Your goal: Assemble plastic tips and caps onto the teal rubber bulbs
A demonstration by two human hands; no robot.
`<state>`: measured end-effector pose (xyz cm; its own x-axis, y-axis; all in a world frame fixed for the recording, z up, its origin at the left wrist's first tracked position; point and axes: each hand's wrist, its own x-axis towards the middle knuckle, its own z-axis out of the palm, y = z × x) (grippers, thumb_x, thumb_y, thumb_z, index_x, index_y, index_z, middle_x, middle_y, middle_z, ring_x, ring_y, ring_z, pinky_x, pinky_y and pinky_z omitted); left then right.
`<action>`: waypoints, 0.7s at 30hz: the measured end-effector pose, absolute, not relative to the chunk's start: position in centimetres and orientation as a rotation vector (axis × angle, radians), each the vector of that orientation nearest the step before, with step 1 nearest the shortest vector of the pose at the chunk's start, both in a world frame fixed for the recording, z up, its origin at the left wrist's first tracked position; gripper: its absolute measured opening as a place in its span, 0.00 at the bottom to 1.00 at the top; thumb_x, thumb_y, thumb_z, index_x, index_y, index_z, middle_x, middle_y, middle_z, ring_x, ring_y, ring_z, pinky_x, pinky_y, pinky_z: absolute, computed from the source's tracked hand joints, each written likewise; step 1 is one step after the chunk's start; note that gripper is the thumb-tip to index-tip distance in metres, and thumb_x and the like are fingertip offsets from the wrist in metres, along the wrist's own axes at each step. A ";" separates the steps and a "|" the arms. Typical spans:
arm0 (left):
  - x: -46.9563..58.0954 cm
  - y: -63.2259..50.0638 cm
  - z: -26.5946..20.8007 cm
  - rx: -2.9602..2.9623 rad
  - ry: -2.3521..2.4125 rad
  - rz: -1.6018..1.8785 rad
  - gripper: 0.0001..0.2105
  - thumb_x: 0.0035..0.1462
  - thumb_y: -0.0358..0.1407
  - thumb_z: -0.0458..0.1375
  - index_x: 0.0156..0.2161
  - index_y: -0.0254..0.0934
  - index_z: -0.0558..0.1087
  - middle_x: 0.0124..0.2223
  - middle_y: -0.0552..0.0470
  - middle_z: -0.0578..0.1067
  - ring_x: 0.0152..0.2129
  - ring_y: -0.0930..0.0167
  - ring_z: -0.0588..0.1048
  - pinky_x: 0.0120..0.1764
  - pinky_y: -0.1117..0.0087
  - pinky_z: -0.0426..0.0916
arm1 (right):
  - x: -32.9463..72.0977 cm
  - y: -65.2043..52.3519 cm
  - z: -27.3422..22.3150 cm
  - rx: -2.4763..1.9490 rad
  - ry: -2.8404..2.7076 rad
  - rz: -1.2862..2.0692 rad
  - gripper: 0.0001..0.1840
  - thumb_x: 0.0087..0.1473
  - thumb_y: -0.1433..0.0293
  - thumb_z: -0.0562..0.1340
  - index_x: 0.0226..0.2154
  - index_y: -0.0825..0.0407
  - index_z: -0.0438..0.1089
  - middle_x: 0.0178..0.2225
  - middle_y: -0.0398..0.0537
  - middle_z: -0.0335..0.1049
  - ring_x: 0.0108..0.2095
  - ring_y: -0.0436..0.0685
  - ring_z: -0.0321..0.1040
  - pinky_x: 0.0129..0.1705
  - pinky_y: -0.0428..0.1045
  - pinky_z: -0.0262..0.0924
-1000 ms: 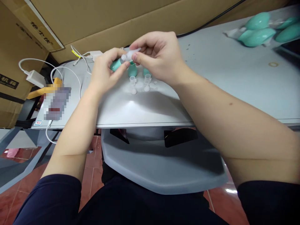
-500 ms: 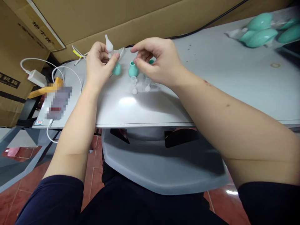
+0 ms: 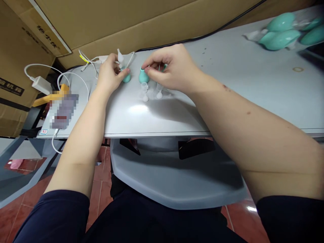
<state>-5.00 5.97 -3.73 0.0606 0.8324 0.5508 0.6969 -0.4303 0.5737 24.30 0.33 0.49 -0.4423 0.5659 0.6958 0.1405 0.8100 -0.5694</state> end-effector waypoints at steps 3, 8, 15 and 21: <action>-5.2 5.8 -4.1 2.192 1.534 1.308 0.21 0.50 0.42 0.74 0.45 0.51 0.70 0.33 0.59 0.79 0.28 0.66 0.75 0.32 0.60 0.64 | 24.4 0.5 0.5 -0.543 -1.998 0.537 0.16 0.54 0.81 0.64 0.36 0.48 0.86 0.33 0.43 0.83 0.32 0.55 0.74 0.42 0.52 0.69; -4.6 4.4 -3.7 2.318 1.522 1.478 0.36 0.53 0.49 0.78 0.63 0.55 0.69 0.44 0.56 0.82 0.36 0.64 0.73 0.34 0.60 0.66 | 24.9 0.8 0.9 -0.480 -1.976 0.534 0.12 0.54 0.76 0.66 0.32 0.46 0.85 0.28 0.42 0.80 0.28 0.54 0.68 0.36 0.53 0.62; -2.5 0.6 0.3 2.516 1.057 1.880 0.20 0.80 0.60 0.61 0.63 0.53 0.68 0.38 0.62 0.75 0.31 0.78 0.71 0.31 0.66 0.68 | 26.2 0.3 1.7 -0.630 -2.202 0.595 0.11 0.54 0.77 0.73 0.29 0.43 0.81 0.28 0.38 0.79 0.30 0.57 0.67 0.41 0.56 0.66; -0.5 -1.8 0.6 2.498 0.996 1.414 0.31 0.66 0.73 0.62 0.42 0.46 0.81 0.27 0.54 0.74 0.22 0.70 0.71 0.30 0.60 0.68 | 26.6 0.7 1.0 -0.649 -2.333 0.630 0.14 0.50 0.79 0.75 0.27 0.41 0.82 0.25 0.37 0.75 0.29 0.58 0.64 0.39 0.56 0.61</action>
